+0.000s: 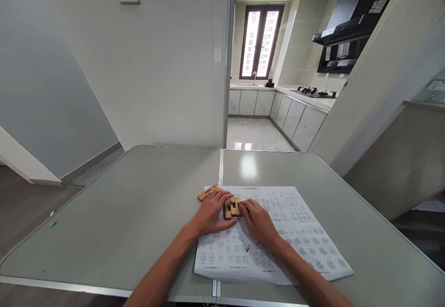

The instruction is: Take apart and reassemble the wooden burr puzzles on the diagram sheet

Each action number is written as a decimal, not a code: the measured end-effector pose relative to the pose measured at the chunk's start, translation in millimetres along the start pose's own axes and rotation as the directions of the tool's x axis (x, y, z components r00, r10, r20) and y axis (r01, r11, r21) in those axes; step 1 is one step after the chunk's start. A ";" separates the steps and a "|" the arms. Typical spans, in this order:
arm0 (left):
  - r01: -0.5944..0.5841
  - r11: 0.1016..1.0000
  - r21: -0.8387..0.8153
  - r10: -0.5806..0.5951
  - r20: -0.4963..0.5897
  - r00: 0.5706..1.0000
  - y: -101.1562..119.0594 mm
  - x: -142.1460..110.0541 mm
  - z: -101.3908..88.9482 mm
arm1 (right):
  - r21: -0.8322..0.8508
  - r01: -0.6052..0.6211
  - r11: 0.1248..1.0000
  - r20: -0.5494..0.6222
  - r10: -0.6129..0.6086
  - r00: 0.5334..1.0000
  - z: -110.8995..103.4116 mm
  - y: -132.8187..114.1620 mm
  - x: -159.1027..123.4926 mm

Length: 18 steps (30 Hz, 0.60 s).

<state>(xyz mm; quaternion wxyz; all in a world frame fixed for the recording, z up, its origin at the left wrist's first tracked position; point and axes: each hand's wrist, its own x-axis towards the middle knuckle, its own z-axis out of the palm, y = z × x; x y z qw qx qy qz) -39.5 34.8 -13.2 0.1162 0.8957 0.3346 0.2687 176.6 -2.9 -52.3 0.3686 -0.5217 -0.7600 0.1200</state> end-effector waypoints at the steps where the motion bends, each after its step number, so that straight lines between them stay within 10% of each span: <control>1: 0.000 1.000 0.001 0.000 0.003 1.000 -0.3 -0.2 0.2 | 0.025 0.013 1.000 0.011 -0.013 1.000 -0.3 -1.1 -0.3; 18: 0.081 0.996 0.021 -0.083 0.059 0.995 -45.0 -6.4 -19.0 | 0.170 0.211 0.963 0.101 -0.230 0.968 -5.0 -9.8 -4.4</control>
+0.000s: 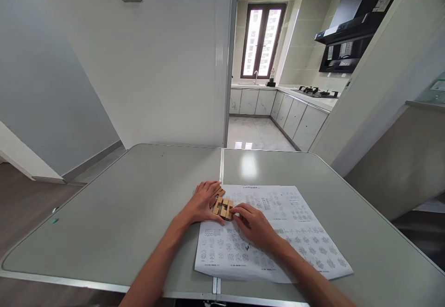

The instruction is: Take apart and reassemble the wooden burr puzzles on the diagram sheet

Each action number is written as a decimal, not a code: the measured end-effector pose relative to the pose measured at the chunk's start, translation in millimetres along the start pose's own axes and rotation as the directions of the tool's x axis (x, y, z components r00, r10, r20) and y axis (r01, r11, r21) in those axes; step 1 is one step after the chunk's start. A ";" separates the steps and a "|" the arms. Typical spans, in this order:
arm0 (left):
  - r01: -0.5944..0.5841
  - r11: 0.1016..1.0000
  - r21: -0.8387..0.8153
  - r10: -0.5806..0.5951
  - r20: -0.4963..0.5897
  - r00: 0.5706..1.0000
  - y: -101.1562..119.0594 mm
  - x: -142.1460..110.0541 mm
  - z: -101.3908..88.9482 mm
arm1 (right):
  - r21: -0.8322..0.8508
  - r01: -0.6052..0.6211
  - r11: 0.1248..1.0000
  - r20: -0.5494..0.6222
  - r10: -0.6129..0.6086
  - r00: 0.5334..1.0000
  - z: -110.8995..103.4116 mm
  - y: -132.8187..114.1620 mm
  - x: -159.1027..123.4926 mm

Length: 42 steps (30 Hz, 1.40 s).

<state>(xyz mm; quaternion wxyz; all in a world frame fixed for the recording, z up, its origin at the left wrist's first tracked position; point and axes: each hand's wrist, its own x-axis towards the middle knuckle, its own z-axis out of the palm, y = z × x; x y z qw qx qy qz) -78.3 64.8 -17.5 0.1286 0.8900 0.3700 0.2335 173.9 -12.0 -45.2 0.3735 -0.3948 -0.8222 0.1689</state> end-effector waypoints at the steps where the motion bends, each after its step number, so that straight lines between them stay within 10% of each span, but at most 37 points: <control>1: 0.016 1.000 -0.007 -0.016 -0.002 1.000 -2.8 -1.0 -1.5 | 0.001 0.003 1.000 0.008 -0.003 1.000 -0.8 -1.2 0.0; 17: 0.228 0.964 -0.138 -0.225 0.036 0.974 -32.4 -11.5 -15.9 | 0.049 0.069 0.996 0.154 -0.076 0.985 -6.6 -12.7 0.6; 26: 0.448 0.894 -0.036 -0.445 -0.205 0.872 -26.9 -1.9 -12.0 | 0.034 -0.015 0.999 0.013 0.014 1.000 -4.2 -2.7 -0.4; 42: 0.566 0.822 0.067 -0.538 -0.239 0.809 -30.3 -2.8 -10.1 | 0.048 -0.035 0.998 0.011 0.034 0.999 -4.2 -5.3 -0.8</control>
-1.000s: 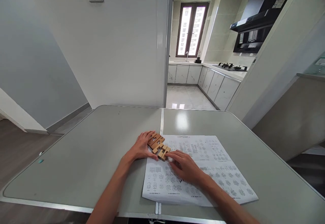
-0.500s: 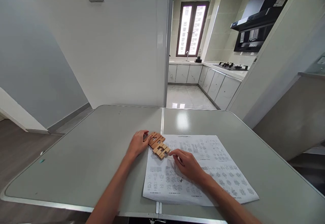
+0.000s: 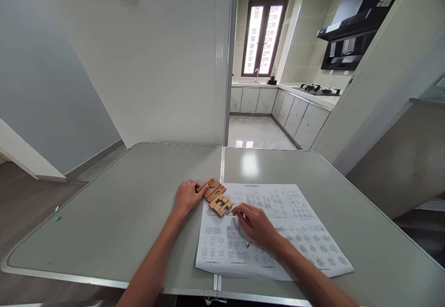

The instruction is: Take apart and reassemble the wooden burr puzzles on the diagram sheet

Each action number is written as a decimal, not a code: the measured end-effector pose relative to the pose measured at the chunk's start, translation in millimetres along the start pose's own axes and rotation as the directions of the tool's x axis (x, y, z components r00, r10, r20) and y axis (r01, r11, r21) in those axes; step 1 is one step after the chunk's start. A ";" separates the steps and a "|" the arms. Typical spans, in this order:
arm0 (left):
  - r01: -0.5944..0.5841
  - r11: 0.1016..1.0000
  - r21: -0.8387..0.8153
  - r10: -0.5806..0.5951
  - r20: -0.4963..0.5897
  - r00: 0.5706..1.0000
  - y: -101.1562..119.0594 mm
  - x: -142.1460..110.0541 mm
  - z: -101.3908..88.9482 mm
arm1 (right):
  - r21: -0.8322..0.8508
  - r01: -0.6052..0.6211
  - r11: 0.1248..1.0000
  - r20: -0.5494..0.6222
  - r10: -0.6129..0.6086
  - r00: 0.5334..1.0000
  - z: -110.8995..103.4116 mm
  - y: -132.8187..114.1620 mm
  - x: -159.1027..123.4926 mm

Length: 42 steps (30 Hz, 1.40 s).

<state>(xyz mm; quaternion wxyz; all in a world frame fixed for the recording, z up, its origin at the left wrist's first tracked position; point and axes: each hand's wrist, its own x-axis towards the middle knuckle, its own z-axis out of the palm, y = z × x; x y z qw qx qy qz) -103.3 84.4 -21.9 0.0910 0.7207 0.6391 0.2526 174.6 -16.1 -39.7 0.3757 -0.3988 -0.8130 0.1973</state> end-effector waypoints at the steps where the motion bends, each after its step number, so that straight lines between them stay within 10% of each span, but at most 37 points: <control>1: -0.004 1.000 -0.011 0.004 0.002 1.000 0.8 -0.2 -0.5 | -0.002 -0.003 1.000 -0.001 0.003 1.000 -0.5 -0.4 0.2; 12: 0.047 0.985 -0.164 -0.050 -0.018 0.999 12.8 -1.8 -3.4 | 0.017 -0.014 1.000 -0.042 0.015 0.999 -4.0 2.8 0.7; 42: -0.086 0.995 0.048 0.083 0.060 0.995 17.3 -8.7 7.4 | -0.012 0.009 1.000 0.011 -0.009 1.000 -0.8 5.2 -0.6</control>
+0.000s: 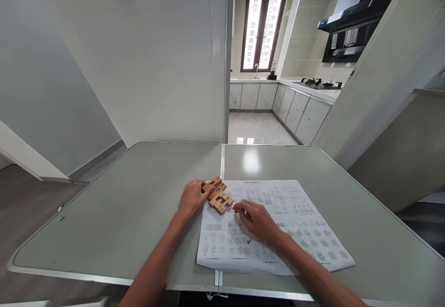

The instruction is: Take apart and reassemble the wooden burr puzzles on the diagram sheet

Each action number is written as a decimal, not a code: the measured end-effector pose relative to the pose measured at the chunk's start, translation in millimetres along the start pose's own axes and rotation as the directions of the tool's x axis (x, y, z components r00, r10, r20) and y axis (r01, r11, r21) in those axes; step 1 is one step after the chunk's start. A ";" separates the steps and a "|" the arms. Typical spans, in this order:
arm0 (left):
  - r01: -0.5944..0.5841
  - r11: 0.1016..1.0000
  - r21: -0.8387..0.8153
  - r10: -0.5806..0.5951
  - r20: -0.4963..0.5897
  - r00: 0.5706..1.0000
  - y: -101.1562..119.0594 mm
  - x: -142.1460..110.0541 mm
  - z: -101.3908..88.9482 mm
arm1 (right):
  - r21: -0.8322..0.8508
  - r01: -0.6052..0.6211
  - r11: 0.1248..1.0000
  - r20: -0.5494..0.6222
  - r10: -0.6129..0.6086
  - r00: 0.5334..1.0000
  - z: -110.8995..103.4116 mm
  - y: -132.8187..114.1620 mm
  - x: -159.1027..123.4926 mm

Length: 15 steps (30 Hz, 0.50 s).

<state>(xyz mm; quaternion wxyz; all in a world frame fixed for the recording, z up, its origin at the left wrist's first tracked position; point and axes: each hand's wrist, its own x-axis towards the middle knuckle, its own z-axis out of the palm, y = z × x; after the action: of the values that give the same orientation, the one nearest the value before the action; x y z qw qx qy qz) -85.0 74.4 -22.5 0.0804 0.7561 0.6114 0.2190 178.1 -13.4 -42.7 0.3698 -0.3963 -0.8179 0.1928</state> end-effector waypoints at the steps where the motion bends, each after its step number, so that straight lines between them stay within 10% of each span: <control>1: 0.003 1.000 0.018 -0.003 0.003 1.000 0.4 0.1 -0.1 | 0.001 -0.003 1.000 -0.001 0.003 1.000 0.1 0.1 0.0; 15: -0.119 0.979 0.163 0.114 0.042 0.993 -5.2 -1.4 11.7 | 0.004 -0.002 1.000 0.001 0.002 1.000 2.2 4.2 -1.6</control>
<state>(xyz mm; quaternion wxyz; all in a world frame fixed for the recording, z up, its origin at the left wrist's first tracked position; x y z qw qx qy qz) -84.8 76.1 -35.3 0.0143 0.7981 0.5808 0.1596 179.2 -12.2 -47.4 0.3701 -0.3962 -0.8173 0.1949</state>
